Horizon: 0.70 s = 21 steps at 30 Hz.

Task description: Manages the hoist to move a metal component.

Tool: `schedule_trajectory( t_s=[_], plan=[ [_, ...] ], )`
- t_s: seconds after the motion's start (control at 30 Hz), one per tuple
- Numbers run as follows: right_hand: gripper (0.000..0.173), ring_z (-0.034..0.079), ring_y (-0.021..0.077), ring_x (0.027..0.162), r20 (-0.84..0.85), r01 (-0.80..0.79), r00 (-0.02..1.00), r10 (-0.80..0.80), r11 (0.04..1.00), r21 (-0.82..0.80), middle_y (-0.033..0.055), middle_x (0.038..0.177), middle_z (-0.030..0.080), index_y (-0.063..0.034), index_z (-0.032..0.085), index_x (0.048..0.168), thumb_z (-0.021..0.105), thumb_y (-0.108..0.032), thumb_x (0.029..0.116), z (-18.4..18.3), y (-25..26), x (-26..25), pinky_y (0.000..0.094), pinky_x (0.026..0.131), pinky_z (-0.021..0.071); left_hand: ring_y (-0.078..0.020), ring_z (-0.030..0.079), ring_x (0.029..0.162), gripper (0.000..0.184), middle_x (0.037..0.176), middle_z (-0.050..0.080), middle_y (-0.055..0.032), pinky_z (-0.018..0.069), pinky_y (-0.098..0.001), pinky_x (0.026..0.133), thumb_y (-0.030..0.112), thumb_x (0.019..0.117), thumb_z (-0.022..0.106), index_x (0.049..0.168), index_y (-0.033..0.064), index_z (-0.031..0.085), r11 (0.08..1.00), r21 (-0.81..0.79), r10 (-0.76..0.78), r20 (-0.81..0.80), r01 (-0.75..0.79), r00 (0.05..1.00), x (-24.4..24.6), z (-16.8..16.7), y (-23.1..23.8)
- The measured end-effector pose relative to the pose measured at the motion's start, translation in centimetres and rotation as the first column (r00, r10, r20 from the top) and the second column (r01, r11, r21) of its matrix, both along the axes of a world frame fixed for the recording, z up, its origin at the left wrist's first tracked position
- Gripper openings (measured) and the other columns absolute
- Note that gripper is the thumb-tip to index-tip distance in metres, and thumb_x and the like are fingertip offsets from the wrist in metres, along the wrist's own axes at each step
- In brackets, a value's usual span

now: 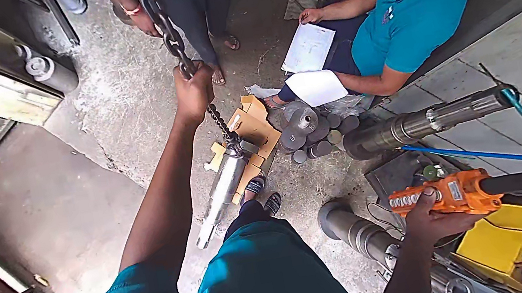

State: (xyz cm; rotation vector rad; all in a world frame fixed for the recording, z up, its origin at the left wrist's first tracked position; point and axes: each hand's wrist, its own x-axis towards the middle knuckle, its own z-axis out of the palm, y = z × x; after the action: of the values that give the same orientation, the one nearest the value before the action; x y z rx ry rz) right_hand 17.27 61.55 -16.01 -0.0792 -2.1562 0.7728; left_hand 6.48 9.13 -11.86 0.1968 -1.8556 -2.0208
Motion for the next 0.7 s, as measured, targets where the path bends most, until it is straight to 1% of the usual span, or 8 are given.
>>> schedule_trajectory(
  t_s=[0.07, 0.17, 0.3, 0.37, 0.43, 0.53, 0.63, 0.7],
  plan=[
    [0.091, 0.066, 0.0189, 0.115, 0.014, -0.004, 1.0, 0.004, 1.0, 0.013, 0.0369, 0.118, 0.061, 0.0289, 0.038, 0.131, 0.073, -0.043, 0.0875, 0.1, -0.5, 0.5, 0.0255, 0.101, 0.0493, -0.0026, 0.036, 0.037, 0.03, 0.047, 0.039, 0.0109, 0.0334, -0.0211, 0.038, 0.014, 0.0971, 0.051, 0.069, 0.022, 0.043, 1.0, -0.01, -0.011, -0.001, 0.011, 1.0, 0.7, 0.0, -0.3],
    [0.088, 0.067, 0.0196, 0.112, 0.028, -0.002, 1.0, 0.002, 1.0, 0.016, 0.0376, 0.117, 0.062, 0.0299, 0.038, 0.131, 0.072, -0.039, 0.0885, 0.5, -1.5, 1.0, 0.0257, 0.099, 0.0511, -0.0027, 0.037, 0.037, 0.03, 0.047, 0.04, 0.0107, 0.0335, -0.0213, 0.039, 0.013, 0.0964, 0.052, 0.069, 0.0221, 0.044, 0.999, 0.004, -0.039, -0.029, 0.039, 0.999, 1.4, -0.1, -0.3],
    [0.093, 0.065, 0.0161, 0.116, 0.015, -0.051, 0.999, 0.051, 0.998, -0.022, 0.0386, 0.121, 0.058, 0.0315, 0.031, 0.134, 0.071, -0.04, 0.09, 0.6, -3.1, 1.5, 0.0235, 0.102, 0.0487, -0.0031, 0.037, 0.037, 0.03, 0.048, 0.039, 0.0106, 0.0337, -0.0217, 0.038, 0.013, 0.0966, 0.054, 0.07, 0.0217, 0.043, 1.0, -0.006, -0.03, -0.029, 0.03, 0.999, 0.5, 0.3, -0.1],
    [0.093, 0.065, 0.0137, 0.114, 0.001, -0.051, 0.999, 0.051, 0.999, -0.002, 0.037, 0.117, 0.06, 0.0306, 0.034, 0.13, 0.072, -0.043, 0.0887, 0.4, -3.8, 1.8, 0.0214, 0.101, 0.0482, -0.0033, 0.037, 0.037, 0.029, 0.048, 0.039, 0.0105, 0.0345, -0.0219, 0.038, 0.014, 0.0971, 0.055, 0.071, 0.0208, 0.043, 1.0, -0.023, -0.021, -0.02, 0.021, 1.0, -0.2, 0.4, -0.1],
    [0.091, 0.066, 0.0135, 0.113, 0.001, -0.054, 0.999, 0.054, 0.999, 0.002, 0.0368, 0.116, 0.061, 0.0312, 0.036, 0.13, 0.073, -0.042, 0.0887, 0.5, -4.2, 2.1, 0.0212, 0.101, 0.0487, -0.0034, 0.036, 0.037, 0.03, 0.048, 0.038, 0.0104, 0.034, -0.022, 0.038, 0.014, 0.0966, 0.055, 0.071, 0.0206, 0.042, 0.999, -0.02, -0.027, -0.032, 0.026, 0.999, -0.4, 0.3, -0.2],
    [0.086, 0.066, 0.0097, 0.112, -0.007, -0.067, 0.998, 0.067, 0.998, -0.021, 0.0332, 0.115, 0.062, 0.0297, 0.037, 0.128, 0.072, -0.039, 0.0898, 0.6, -4.7, 2.2, 0.0202, 0.1, 0.0497, -0.0032, 0.036, 0.037, 0.032, 0.048, 0.037, 0.0108, 0.0332, -0.0218, 0.038, 0.013, 0.0967, 0.055, 0.07, 0.0217, 0.041, 0.999, -0.02, -0.045, -0.054, 0.044, 0.998, 0.2, 0.2, -0.8],
    [0.086, 0.065, 0.0102, 0.113, -0.014, -0.112, 0.994, 0.111, 0.992, -0.066, 0.0314, 0.118, 0.06, 0.0293, 0.033, 0.131, 0.072, -0.036, 0.0911, 0.3, -4.7, 1.9, 0.0226, 0.1, 0.0516, -0.0031, 0.037, 0.038, 0.031, 0.048, 0.038, 0.0115, 0.0348, -0.0225, 0.039, 0.014, 0.0969, 0.056, 0.071, 0.022, 0.041, 0.999, -0.046, -0.032, -0.053, 0.029, 0.998, 0.5, 0.5, -1.4],
    [0.089, 0.066, 0.0143, 0.113, 0.002, -0.088, 0.996, 0.088, 0.995, -0.05, 0.0344, 0.118, 0.06, 0.0304, 0.033, 0.132, 0.073, -0.036, 0.0888, 0.2, -4.8, 1.9, 0.0244, 0.099, 0.0523, -0.0026, 0.037, 0.038, 0.03, 0.049, 0.038, 0.0121, 0.0348, -0.0223, 0.039, 0.013, 0.0967, 0.056, 0.072, 0.0219, 0.042, 0.999, -0.054, -0.011, -0.054, 0.008, 0.999, -0.5, 0.6, -1.5]
  ],
)
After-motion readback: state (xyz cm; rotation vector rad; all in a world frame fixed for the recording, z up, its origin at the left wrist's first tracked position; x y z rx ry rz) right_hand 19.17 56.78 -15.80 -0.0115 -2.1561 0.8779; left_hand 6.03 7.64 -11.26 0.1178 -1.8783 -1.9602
